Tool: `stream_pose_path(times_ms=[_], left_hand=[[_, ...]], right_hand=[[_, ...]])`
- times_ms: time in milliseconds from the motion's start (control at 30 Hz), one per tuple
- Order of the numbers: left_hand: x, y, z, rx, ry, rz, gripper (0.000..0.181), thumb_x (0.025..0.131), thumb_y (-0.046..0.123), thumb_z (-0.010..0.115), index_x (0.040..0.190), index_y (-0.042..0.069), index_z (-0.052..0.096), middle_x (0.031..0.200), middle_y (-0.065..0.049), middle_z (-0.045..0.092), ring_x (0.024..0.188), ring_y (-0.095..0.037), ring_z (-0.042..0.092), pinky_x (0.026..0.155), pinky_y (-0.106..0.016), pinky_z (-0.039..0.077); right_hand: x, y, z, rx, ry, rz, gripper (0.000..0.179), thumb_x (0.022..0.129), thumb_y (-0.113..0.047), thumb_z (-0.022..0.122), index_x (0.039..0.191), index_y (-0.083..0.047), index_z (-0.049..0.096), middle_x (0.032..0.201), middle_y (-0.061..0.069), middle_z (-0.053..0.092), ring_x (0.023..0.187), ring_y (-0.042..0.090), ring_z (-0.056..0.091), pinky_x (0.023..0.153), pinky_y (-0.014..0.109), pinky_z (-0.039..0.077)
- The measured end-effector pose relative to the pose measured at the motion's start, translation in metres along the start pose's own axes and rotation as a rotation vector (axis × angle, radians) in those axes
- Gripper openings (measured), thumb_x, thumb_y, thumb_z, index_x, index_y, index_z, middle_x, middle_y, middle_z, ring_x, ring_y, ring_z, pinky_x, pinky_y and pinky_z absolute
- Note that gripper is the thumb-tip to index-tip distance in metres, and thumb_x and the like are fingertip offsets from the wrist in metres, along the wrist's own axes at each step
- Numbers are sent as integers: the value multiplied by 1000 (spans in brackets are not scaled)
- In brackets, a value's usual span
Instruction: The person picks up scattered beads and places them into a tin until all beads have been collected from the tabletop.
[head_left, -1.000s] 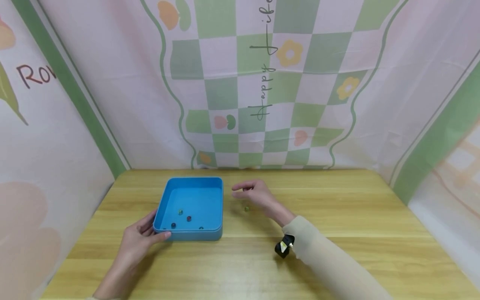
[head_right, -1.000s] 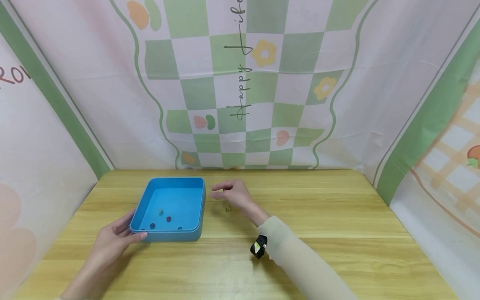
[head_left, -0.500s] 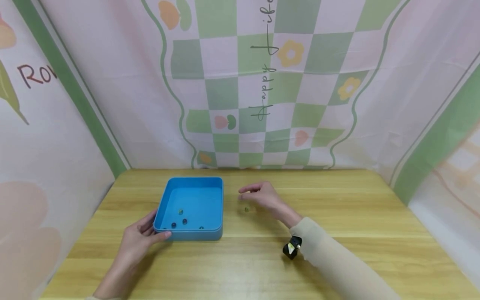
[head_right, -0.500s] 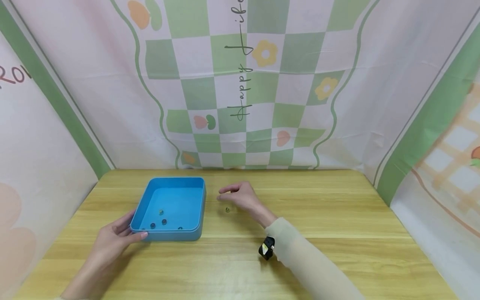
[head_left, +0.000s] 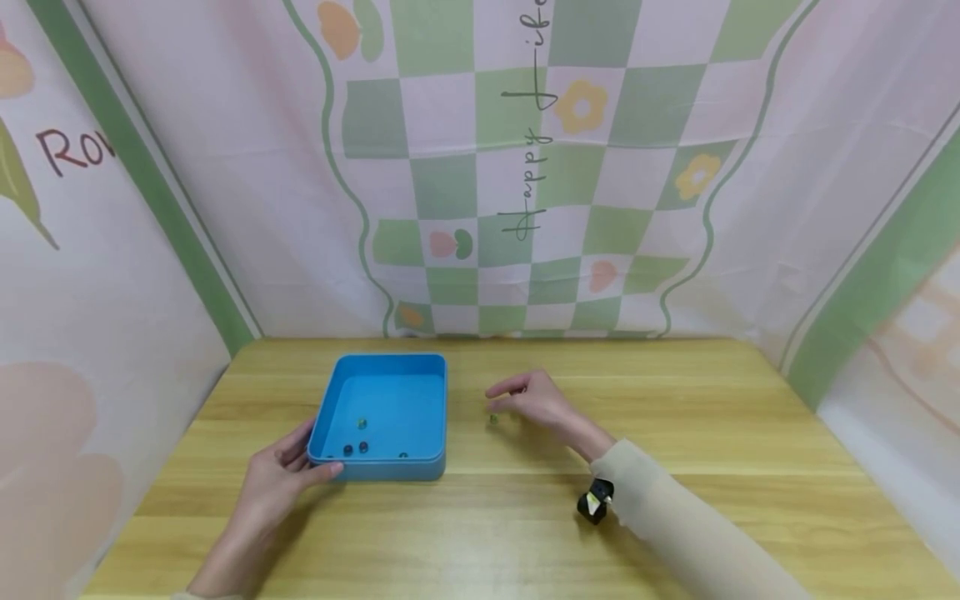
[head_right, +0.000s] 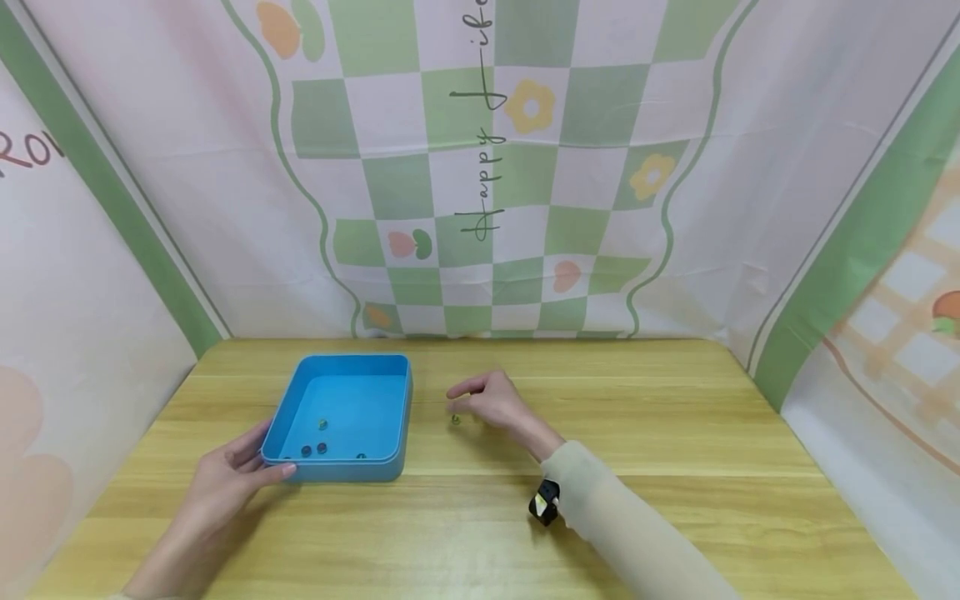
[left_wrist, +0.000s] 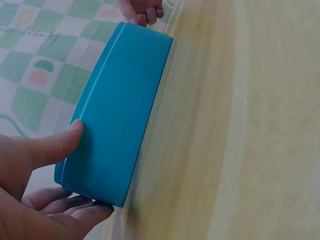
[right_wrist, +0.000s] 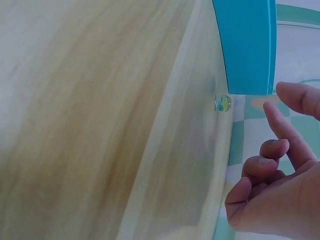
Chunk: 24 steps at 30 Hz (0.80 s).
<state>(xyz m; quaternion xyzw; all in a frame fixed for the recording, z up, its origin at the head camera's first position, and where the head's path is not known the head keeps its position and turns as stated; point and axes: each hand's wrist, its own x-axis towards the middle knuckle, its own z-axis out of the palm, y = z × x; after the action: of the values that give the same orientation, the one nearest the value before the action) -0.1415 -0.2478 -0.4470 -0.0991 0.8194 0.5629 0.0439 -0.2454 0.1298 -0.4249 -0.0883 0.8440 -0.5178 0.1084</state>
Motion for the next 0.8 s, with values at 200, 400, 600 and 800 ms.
stream_pose_path(times_ms=[200,400,600,800], left_hand=[[0,1,0,1,0,-3,94,89,20,88,164,4,34,166,-24,32,149,-43,38,111,-41,44],[-1,1,0,3,2,3,93,90,20,88,164,4,34,166,-23,33,149,-42,39,110,-40,45],[-1,2,0,-3,-1,15,94,89,20,89,163,3,34,165,-25,32,148,-43,39,110,-41,46],[-1,3,0,-1,-1,4,93,90,19,88,163,3,34,165,-24,32,148,-42,39,110,-40,45]], right_hand=[[-3,3,-1,1,-23,-6,32,90,-13,82,117,2,78,63,-4,40,60,14,35,62,28,35],[-3,9,-1,4,-34,23,36,88,-14,86,120,0,77,59,-7,31,54,11,27,51,23,28],[-1,12,1,-15,-18,48,35,86,-15,88,118,-3,79,60,-6,35,57,12,31,53,23,30],[-2,12,2,-46,-8,31,33,86,-11,88,116,-2,79,61,-6,40,57,10,34,51,21,30]])
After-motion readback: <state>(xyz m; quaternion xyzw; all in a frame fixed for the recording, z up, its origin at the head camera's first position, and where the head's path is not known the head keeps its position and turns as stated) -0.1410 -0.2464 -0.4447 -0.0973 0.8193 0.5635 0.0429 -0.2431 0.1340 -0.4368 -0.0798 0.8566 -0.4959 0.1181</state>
